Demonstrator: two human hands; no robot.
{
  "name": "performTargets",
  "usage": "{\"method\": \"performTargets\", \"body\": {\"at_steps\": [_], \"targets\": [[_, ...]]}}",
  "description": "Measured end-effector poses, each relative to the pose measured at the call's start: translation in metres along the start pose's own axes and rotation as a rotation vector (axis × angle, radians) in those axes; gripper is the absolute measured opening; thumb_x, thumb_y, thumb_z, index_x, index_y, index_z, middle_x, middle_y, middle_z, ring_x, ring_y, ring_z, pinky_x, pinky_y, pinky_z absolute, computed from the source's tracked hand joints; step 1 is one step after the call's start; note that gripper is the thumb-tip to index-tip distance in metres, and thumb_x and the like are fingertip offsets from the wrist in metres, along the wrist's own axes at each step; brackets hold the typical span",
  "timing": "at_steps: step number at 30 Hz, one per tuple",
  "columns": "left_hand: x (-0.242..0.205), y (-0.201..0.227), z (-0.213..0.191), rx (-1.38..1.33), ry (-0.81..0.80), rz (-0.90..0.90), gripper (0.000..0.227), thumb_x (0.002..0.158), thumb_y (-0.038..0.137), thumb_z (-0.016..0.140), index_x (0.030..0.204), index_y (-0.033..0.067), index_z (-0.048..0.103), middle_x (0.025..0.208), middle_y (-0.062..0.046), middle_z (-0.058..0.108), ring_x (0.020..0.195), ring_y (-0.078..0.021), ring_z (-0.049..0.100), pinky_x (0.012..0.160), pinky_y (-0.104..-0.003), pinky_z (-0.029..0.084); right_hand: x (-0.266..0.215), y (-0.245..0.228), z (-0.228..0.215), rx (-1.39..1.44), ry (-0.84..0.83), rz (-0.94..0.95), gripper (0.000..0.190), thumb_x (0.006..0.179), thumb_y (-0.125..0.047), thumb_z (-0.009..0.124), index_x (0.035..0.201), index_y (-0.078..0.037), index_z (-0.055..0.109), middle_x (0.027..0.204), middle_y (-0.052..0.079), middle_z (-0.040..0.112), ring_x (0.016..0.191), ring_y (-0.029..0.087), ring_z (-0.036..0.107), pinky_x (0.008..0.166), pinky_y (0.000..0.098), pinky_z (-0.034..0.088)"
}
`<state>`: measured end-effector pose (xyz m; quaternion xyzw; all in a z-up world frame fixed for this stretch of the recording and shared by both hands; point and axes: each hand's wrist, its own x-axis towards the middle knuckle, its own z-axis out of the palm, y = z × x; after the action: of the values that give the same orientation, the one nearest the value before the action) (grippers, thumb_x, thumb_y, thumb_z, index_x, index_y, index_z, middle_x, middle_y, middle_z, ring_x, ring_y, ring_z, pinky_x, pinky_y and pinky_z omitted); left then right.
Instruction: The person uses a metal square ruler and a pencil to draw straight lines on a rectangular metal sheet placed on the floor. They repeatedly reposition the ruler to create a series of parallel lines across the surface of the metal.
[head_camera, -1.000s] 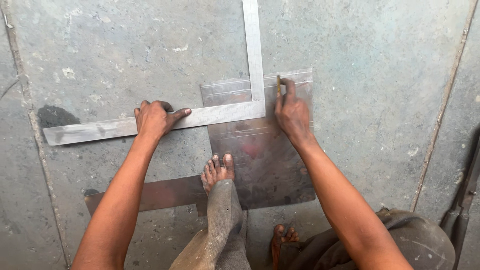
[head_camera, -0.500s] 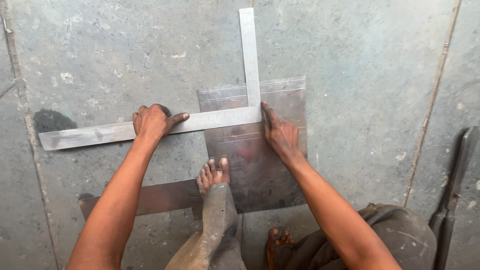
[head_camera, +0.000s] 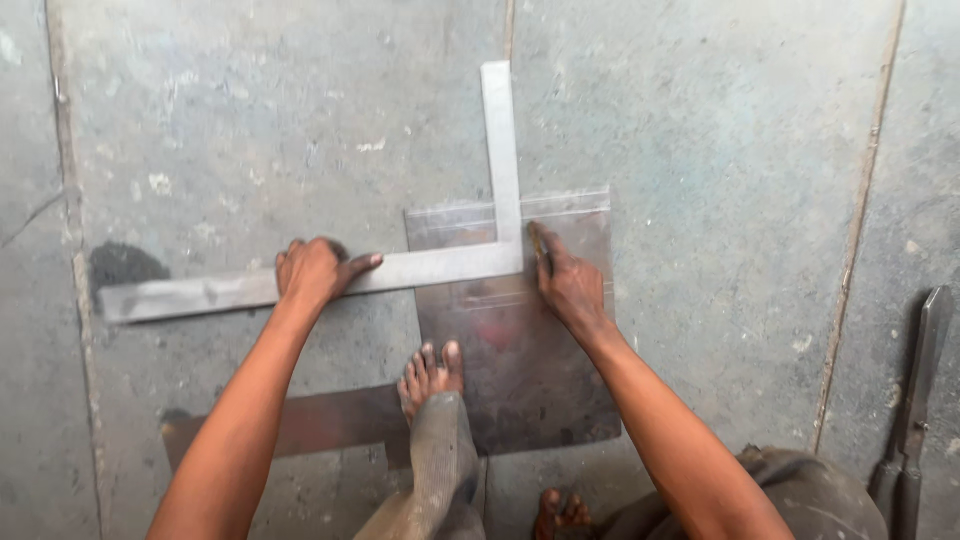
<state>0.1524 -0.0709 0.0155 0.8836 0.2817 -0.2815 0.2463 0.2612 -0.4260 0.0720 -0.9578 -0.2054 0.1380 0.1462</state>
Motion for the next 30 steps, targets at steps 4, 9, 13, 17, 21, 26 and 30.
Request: {"method": "performTargets", "body": {"at_steps": [4,9,13,17,21,26,30], "targets": [[-0.003,-0.017,0.01,0.014,-0.049,-0.022,0.071,0.073,0.077,0.076,0.089,0.0085,0.082,0.094,-0.02,0.076,0.108,-0.0394,0.066,0.099,-0.052,0.046,-0.002,0.011,-0.004,0.218,0.134,0.01,0.038,0.101,-0.018,0.061,0.138,-0.015,0.054,0.078,0.013,0.073,0.067,0.038,0.07,0.058,0.05,0.052],[-0.001,-0.014,0.002,0.004,-0.12,-0.079,0.071,0.074,0.076,0.075,0.089,0.0071,0.084,0.088,-0.018,0.079,0.102,-0.0345,0.072,0.104,-0.052,0.046,0.003,0.006,-0.002,0.084,0.067,0.082,0.024,0.106,-0.022,0.061,0.13,-0.017,0.058,0.067,0.012,0.069,0.062,0.037,0.068,0.057,0.0491,0.051],[-0.002,-0.014,-0.001,-0.022,-0.133,-0.081,0.068,0.072,0.074,0.076,0.091,0.0084,0.083,0.087,-0.016,0.078,0.101,-0.0331,0.072,0.106,-0.053,0.044,0.019,-0.002,-0.006,-0.031,-0.111,0.094,0.047,0.104,-0.022,0.057,0.148,-0.017,0.043,0.06,0.015,0.066,0.051,0.038,0.066,0.049,0.0509,0.05],[-0.002,-0.014,0.0,-0.012,-0.156,-0.093,0.069,0.073,0.074,0.076,0.092,0.0083,0.084,0.087,-0.015,0.079,0.101,-0.0323,0.073,0.107,-0.052,0.044,0.025,-0.008,-0.003,-0.024,-0.052,-0.003,0.054,0.101,-0.023,0.061,0.151,-0.02,0.041,0.061,0.016,0.067,0.054,0.038,0.066,0.051,0.0513,0.05],[0.002,-0.019,0.0,-0.009,-0.147,-0.082,0.069,0.073,0.073,0.076,0.096,0.009,0.083,0.088,-0.014,0.079,0.101,-0.0312,0.073,0.105,-0.052,0.045,0.027,-0.01,0.001,-0.02,-0.015,-0.047,0.055,0.1,-0.022,0.06,0.152,-0.023,0.042,0.065,0.014,0.069,0.058,0.038,0.067,0.053,0.0525,0.05],[0.001,-0.014,-0.002,-0.011,-0.14,-0.085,0.07,0.073,0.072,0.077,0.099,0.0074,0.082,0.09,-0.015,0.079,0.102,-0.0318,0.073,0.103,-0.051,0.046,0.033,-0.012,0.009,-0.019,-0.032,-0.086,0.055,0.101,-0.022,0.06,0.153,-0.022,0.042,0.068,0.015,0.069,0.059,0.038,0.068,0.054,0.0521,0.051],[-0.003,-0.015,-0.004,0.003,-0.141,-0.083,0.067,0.076,0.072,0.076,0.092,0.0072,0.084,0.089,-0.017,0.079,0.099,-0.0343,0.074,0.101,-0.051,0.048,0.041,-0.015,0.022,-0.032,0.013,-0.131,0.049,0.102,-0.02,0.059,0.15,-0.022,0.049,0.068,0.016,0.069,0.059,0.037,0.067,0.055,0.051,0.051]]}}
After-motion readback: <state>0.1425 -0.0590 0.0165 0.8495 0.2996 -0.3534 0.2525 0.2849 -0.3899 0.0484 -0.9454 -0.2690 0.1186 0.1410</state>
